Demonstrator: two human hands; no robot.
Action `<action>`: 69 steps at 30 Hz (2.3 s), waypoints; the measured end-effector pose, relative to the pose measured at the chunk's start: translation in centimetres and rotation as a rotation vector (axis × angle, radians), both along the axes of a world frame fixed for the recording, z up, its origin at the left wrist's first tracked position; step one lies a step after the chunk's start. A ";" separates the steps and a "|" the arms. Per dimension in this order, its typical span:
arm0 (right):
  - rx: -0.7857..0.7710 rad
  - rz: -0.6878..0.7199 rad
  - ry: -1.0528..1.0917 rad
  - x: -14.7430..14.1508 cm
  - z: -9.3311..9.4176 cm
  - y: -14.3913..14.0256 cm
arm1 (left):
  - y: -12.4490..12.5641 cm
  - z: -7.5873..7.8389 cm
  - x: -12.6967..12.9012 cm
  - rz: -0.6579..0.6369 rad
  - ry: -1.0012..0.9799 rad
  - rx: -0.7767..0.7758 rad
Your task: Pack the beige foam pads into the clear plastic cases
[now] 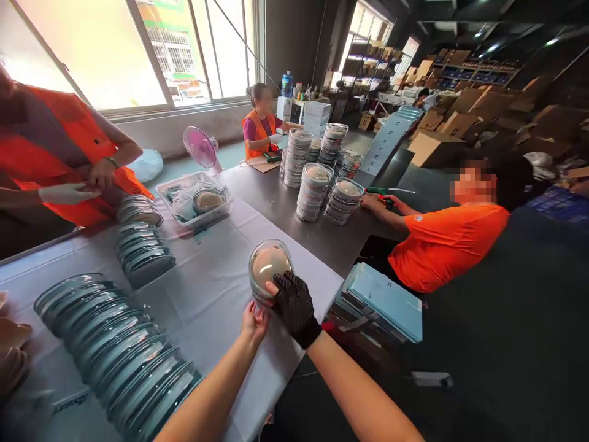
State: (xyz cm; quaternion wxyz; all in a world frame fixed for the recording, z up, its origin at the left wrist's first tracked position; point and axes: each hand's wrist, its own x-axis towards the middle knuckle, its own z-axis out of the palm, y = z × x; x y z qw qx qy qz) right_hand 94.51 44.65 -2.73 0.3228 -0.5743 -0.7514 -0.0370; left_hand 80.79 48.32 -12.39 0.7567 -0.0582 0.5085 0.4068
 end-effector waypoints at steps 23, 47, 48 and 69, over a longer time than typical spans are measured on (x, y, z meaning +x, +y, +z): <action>-0.206 -0.017 -0.162 -6.4 0.4 19.6 | -13.4 2.3 -15.6 -0.194 -0.077 0.258; -1.138 1.091 -0.705 -56.5 -7.8 -36.4 | -56.6 2.1 -54.1 0.289 0.590 -0.006; -1.136 1.101 -0.745 -58.1 -7.4 -37.1 | -57.5 2.1 -55.5 0.328 0.590 -0.025; -0.635 0.841 -0.737 -83.2 -14.0 -25.8 | -53.4 0.1 -81.0 0.301 0.488 -0.245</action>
